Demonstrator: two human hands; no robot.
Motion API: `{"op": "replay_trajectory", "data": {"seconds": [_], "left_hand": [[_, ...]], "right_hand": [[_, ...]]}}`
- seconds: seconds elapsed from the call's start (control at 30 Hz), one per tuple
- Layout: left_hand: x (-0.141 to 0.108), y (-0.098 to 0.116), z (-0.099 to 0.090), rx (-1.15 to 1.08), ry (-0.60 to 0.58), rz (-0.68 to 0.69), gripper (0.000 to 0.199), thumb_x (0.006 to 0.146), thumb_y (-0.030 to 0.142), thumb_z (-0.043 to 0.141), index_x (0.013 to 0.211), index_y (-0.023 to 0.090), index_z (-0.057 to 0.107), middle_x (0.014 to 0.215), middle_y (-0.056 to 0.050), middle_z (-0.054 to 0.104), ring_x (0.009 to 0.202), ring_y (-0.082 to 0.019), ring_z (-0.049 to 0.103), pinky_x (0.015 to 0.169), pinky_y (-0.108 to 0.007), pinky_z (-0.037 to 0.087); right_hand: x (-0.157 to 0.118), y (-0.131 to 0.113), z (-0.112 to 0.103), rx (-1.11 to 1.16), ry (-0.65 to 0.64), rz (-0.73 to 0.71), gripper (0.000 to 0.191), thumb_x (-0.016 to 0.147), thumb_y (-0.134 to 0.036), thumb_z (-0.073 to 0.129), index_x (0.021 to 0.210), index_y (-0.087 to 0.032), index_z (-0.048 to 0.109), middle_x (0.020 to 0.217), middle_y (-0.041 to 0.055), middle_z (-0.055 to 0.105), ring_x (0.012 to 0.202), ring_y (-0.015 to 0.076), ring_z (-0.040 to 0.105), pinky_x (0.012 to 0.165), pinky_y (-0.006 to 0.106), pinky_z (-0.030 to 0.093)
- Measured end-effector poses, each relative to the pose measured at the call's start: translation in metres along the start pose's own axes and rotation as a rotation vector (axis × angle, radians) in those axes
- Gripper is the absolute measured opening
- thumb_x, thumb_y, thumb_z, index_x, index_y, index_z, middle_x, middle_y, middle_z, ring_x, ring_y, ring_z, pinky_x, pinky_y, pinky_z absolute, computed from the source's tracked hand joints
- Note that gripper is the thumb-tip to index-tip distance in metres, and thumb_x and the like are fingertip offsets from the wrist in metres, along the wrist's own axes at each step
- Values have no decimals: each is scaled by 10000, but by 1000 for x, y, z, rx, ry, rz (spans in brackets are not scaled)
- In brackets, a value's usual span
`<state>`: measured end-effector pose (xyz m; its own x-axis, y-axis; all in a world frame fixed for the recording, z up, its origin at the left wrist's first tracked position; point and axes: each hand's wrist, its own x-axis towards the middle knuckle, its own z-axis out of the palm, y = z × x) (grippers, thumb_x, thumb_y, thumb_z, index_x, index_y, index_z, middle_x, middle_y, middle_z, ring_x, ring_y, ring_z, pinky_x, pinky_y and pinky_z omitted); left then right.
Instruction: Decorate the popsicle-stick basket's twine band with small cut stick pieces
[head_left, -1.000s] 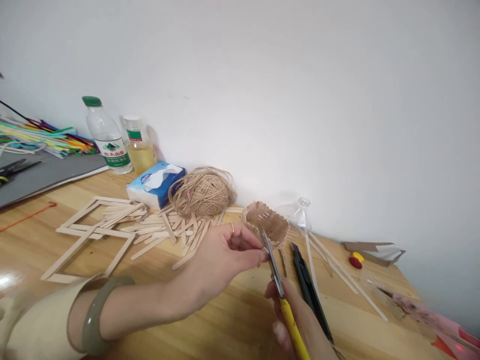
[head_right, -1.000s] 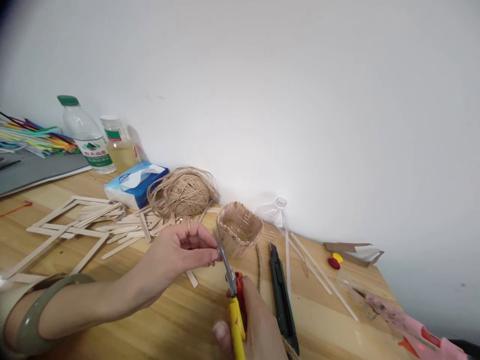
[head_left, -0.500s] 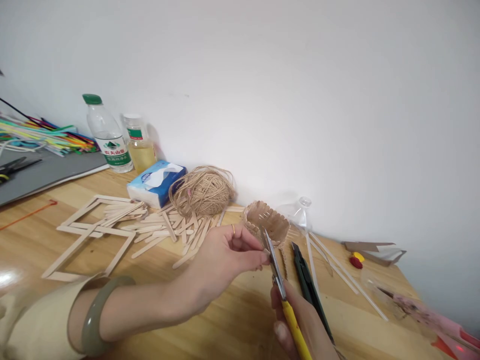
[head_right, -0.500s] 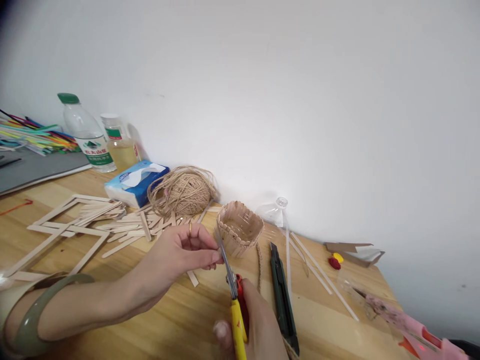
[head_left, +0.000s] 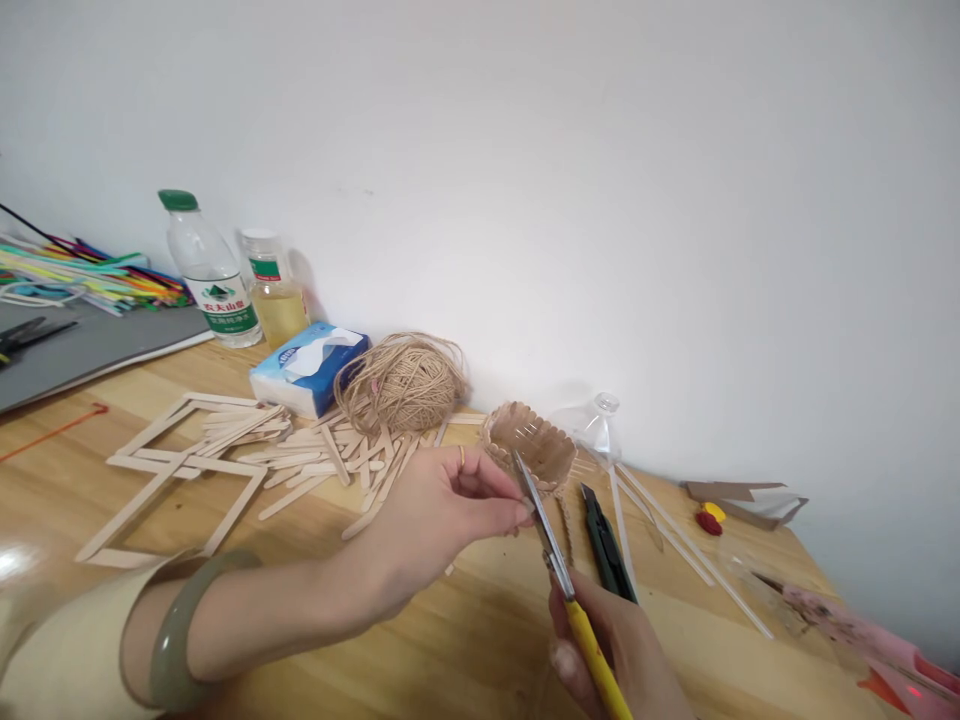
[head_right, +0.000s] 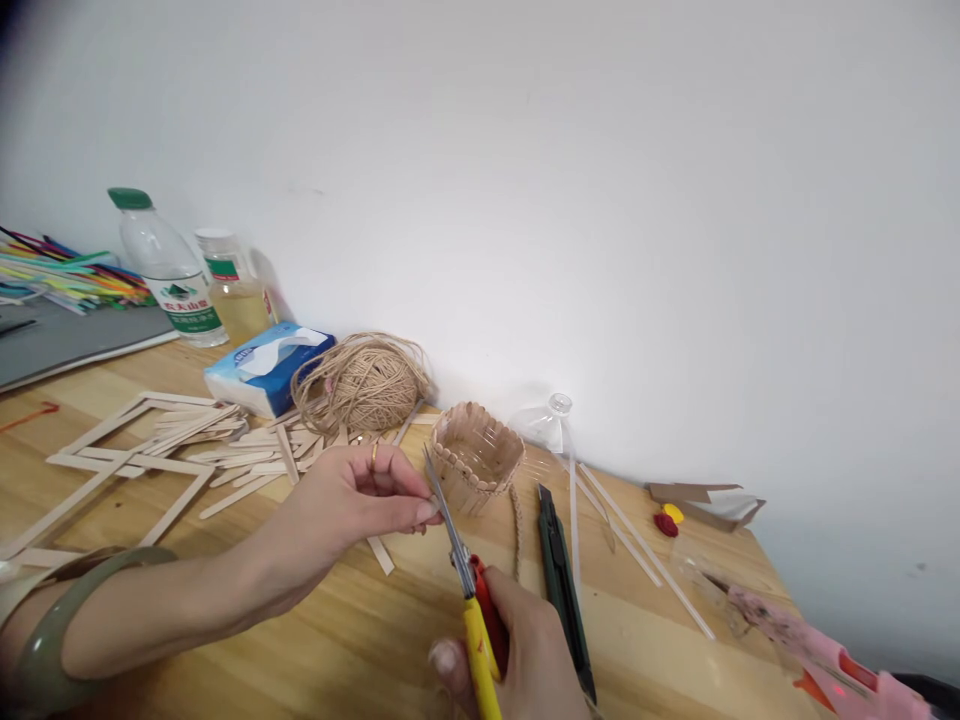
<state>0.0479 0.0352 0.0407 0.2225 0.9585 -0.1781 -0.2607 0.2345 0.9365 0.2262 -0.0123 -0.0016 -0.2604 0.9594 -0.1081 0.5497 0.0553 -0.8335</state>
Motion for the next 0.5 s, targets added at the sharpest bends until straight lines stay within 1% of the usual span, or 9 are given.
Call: {"op": "replay_trajectory", "data": {"seconds": [0.07,0.17,0.23,0.3,0.4,0.5], "left_hand": [[0,0,0,20,0,6,89,585,156,741,592,169,654,589,27,661,604,-108,586,629,-230,451],[-1,1,-1,54,0,15,51,601,165,729,621,178,683,631,20,679,644,-115,592,660,-234,446],[-1,2,-1,86,-12,17,49,609,185,725,650,184,698,676,10,698,675,-127,600,674,-241,445],[-1,4,-2,160,-25,21,69,616,213,723,678,186,708,701,-2,706,694,-142,607,673,-251,446],[2,4,-7,300,-72,12,110,629,235,707,720,174,712,718,-22,711,705,-159,622,653,-253,455],[5,-5,-19,489,-175,-9,207,659,247,659,846,164,695,768,-35,717,694,-161,636,599,-236,462]], "right_hand": [[1,6,0,39,-3,-23,596,681,-815,344,633,-221,364,567,-47,296,521,117,250,472,272,174],[4,11,-1,104,0,-72,529,746,-744,372,674,-223,427,581,-27,364,500,127,317,459,275,230],[4,10,-4,120,9,-86,514,753,-733,387,673,-228,433,584,-21,391,492,132,343,458,274,261],[3,9,-7,133,22,-100,519,759,-736,374,664,-228,427,565,-30,388,471,124,327,467,274,282],[-2,9,-10,175,44,-98,524,764,-735,365,677,-223,438,514,-51,371,455,120,326,494,275,311],[-6,13,-10,221,39,-72,519,770,-731,367,700,-225,459,546,-28,416,489,136,383,448,260,301]]}}
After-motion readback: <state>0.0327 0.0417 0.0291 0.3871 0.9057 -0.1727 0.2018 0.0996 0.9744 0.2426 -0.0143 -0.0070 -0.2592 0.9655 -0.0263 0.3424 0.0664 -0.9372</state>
